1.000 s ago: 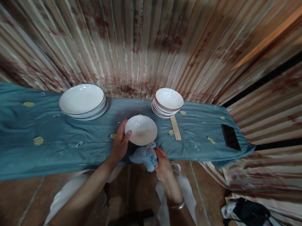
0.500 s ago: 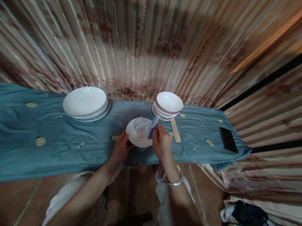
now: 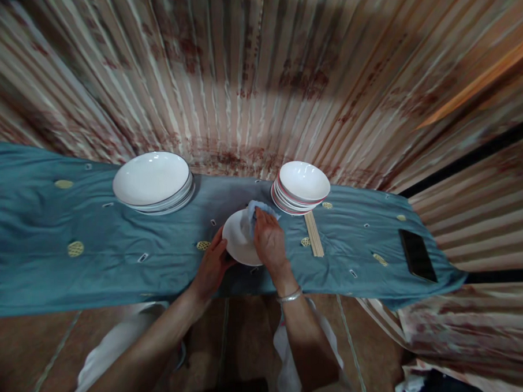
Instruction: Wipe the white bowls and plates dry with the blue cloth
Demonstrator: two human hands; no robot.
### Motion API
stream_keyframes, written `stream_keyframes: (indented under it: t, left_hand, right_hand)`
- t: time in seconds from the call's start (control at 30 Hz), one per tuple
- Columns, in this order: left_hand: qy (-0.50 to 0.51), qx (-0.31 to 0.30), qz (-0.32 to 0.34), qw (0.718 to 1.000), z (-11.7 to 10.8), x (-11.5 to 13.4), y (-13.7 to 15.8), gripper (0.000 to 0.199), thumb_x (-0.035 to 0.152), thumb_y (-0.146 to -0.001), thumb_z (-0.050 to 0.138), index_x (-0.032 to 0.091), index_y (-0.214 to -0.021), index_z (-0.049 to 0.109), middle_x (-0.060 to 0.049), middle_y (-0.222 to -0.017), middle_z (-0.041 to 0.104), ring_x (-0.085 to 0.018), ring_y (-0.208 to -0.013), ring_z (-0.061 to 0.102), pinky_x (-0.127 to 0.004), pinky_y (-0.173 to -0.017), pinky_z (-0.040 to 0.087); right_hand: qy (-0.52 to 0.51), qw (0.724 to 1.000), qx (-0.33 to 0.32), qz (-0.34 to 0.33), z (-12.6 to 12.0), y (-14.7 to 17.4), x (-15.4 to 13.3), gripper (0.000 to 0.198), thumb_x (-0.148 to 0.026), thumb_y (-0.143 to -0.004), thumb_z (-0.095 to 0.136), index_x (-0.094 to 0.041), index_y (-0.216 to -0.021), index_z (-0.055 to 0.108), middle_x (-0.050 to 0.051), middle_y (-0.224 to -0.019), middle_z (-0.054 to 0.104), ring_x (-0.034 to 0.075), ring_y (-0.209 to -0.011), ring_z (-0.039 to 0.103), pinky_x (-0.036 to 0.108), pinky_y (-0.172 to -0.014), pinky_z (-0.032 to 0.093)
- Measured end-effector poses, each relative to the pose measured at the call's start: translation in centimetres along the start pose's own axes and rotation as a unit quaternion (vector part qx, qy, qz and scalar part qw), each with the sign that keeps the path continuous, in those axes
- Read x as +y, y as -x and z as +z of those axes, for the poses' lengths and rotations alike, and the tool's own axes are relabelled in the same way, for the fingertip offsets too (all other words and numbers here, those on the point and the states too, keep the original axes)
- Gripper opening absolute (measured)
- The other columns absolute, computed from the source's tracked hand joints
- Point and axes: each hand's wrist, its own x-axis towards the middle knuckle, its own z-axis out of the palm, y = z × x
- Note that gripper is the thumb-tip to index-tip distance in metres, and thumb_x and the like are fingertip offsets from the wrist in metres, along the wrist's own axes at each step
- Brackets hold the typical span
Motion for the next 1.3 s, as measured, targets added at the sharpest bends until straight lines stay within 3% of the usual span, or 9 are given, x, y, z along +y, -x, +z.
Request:
stream_keyframes:
  t: [0.07,0.13,0.2,0.33,0.43,0.67,0.87,1.07,1.3]
  left_hand:
    - [0.01,0.001,-0.011,1.0,0.0,0.1,-0.1,0.057,0.045,-0.086,0.061,0.029,-0.14,0.054,-0.009,-0.146,0.056,-0.026,-0.112,0.066,-0.038,-0.076,0.063]
    - [0.022,0.01,-0.021,0.999,0.1,0.1,-0.3,0.058,0.046,-0.085,0.063,0.029,-0.14,0.054,-0.009,-0.146,0.057,-0.026,-0.113,0.065,-0.038,-0.077,0.062]
    - [0.032,0.022,-0.026,0.999,0.2,0.0,-0.4,0.059,0.045,-0.085,0.064,0.028,-0.141,0.054,-0.01,-0.144,0.058,-0.027,-0.112,0.065,-0.038,-0.079,0.061]
    - [0.041,0.028,-0.02,0.999,0.2,-0.2,-0.3,0.06,0.042,-0.085,0.064,0.023,-0.142,0.054,-0.011,-0.137,0.062,-0.028,-0.113,0.064,-0.039,-0.082,0.059]
    - [0.041,0.025,-0.014,0.999,0.1,-0.2,-0.2,0.061,0.043,-0.084,0.065,0.025,-0.141,0.055,-0.01,-0.137,0.062,-0.029,-0.114,0.063,-0.04,-0.083,0.059]
    - [0.057,0.006,0.002,0.998,0.3,0.3,0.1,0.063,0.046,-0.082,0.07,0.023,-0.139,0.059,-0.01,-0.133,0.066,-0.031,-0.115,0.063,-0.044,-0.089,0.058]
    - [0.073,0.016,0.007,0.997,0.4,0.1,0.1,0.061,0.043,-0.08,0.073,0.021,-0.136,0.062,-0.011,-0.134,0.066,-0.033,-0.116,0.062,-0.043,-0.088,0.059]
    - [0.076,0.013,0.0,0.997,0.4,0.2,0.1,0.066,0.043,-0.079,0.073,0.021,-0.139,0.06,-0.012,-0.137,0.064,-0.032,-0.114,0.063,-0.043,-0.085,0.061]
    - [0.076,0.028,-0.009,0.997,0.4,-0.3,-0.2,0.069,0.046,-0.075,0.077,0.022,-0.138,0.06,-0.012,-0.138,0.063,-0.032,-0.117,0.062,-0.043,-0.085,0.061]
  right_hand:
    - [0.047,0.995,-0.061,-0.059,0.5,-0.4,0.0,0.036,-0.006,-0.082,0.061,-0.027,-0.108,0.074,0.004,-0.122,0.073,0.021,-0.132,0.054,0.046,-0.127,0.024]
    - [0.137,0.972,-0.137,-0.133,1.2,-0.8,0.0,0.039,-0.006,-0.085,0.057,-0.025,-0.115,0.073,0.005,-0.125,0.072,0.022,-0.131,0.055,0.047,-0.125,0.03]
    - [0.258,0.918,-0.22,-0.207,2.1,-1.1,-0.2,0.041,-0.004,-0.086,0.053,-0.019,-0.121,0.07,0.01,-0.128,0.07,0.024,-0.13,0.057,0.048,-0.121,0.039]
    - [0.458,0.769,-0.316,-0.314,3.3,-2.1,-1.0,0.036,-0.002,-0.09,0.052,-0.012,-0.122,0.068,0.015,-0.125,0.07,0.026,-0.125,0.06,0.044,-0.114,0.047]
    - [0.526,0.718,-0.318,-0.328,3.2,-3.5,-1.3,0.031,-0.003,-0.093,0.051,-0.011,-0.118,0.069,0.016,-0.119,0.072,0.026,-0.117,0.063,0.041,-0.107,0.051]
    - [0.606,0.706,-0.279,-0.238,0.7,-5.9,-1.1,0.031,-0.011,-0.101,0.043,-0.011,-0.117,0.069,0.018,-0.106,0.075,0.026,-0.099,0.069,0.04,-0.093,0.053]
    - [0.651,0.703,-0.233,-0.164,-1.2,-5.4,-2.0,0.031,-0.017,-0.102,0.044,-0.011,-0.121,0.068,0.018,-0.109,0.075,0.026,-0.1,0.07,0.033,-0.083,0.051]
    - [0.676,0.703,-0.197,-0.096,-3.4,-4.1,-2.4,0.026,-0.018,-0.101,0.045,-0.014,-0.105,0.071,0.014,-0.097,0.077,0.023,-0.089,0.072,0.028,-0.072,0.045]
    - [0.625,0.758,-0.126,-0.138,-6.9,-0.4,-0.1,0.037,-0.023,-0.101,0.041,-0.009,-0.123,0.068,0.018,-0.11,0.076,0.026,-0.096,0.072,0.035,-0.085,0.054]
